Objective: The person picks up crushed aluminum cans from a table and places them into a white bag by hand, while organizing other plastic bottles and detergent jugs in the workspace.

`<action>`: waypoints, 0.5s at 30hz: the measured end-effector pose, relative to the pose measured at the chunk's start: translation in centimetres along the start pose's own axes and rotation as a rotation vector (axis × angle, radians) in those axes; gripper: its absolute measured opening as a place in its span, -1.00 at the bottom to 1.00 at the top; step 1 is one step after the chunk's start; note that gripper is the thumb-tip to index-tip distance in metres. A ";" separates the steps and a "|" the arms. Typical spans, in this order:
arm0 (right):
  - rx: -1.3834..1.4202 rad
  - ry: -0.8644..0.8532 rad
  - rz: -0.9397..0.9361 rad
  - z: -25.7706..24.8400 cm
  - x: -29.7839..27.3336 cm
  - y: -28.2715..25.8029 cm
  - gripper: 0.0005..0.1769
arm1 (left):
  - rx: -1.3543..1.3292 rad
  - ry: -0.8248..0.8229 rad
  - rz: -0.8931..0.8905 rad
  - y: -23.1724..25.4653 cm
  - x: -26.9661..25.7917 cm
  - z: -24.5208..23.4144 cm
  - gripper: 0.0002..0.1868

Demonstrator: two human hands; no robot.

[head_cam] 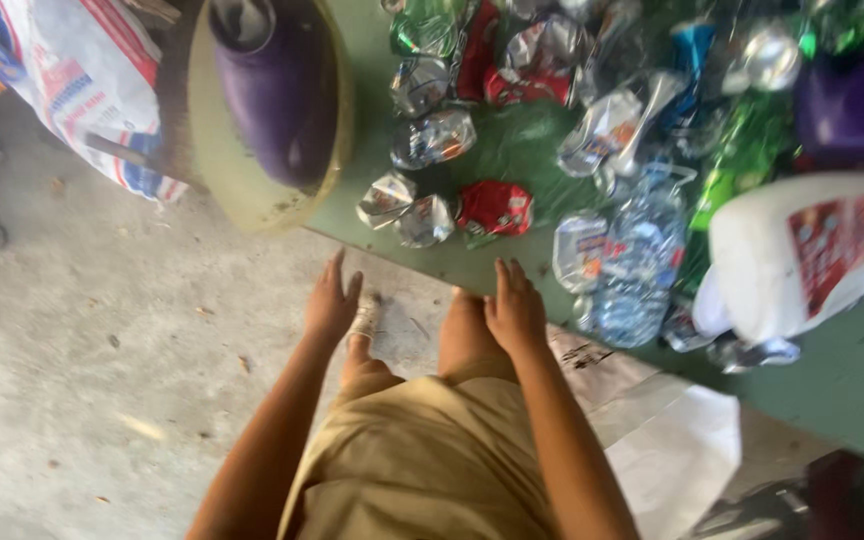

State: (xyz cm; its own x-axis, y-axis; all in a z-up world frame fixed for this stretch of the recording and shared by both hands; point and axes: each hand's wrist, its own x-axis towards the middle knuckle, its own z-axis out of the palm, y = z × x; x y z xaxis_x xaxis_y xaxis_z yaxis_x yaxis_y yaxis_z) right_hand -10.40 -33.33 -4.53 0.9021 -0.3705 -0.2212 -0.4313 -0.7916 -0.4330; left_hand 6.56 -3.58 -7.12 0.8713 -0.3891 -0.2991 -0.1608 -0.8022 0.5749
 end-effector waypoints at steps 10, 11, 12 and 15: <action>0.069 0.099 -0.005 -3.8 9.5 1.3 -0.25 | -0.079 0.015 -0.001 8.5 0.9 -1.3 -0.23; 0.075 0.099 0.008 -4.1 10.1 1.1 -0.27 | -0.069 0.000 -0.035 8.8 1.0 -1.2 -0.22; 0.041 0.109 -0.015 -4.4 10.5 0.7 -0.23 | -0.058 -0.024 -0.060 9.0 1.2 -1.3 -0.20; -0.053 0.093 -0.019 -5.5 11.6 -1.0 -0.12 | -0.078 -0.050 0.004 9.6 2.4 -2.4 -0.15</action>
State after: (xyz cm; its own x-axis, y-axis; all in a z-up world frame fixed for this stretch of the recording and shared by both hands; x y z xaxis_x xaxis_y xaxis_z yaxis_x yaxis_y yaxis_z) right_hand 0.57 -39.50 -1.80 0.9088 -0.3964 -0.1304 -0.4147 -0.8224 -0.3894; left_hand 8.26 -11.11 -0.51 0.8459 -0.4160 -0.3337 -0.1260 -0.7638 0.6330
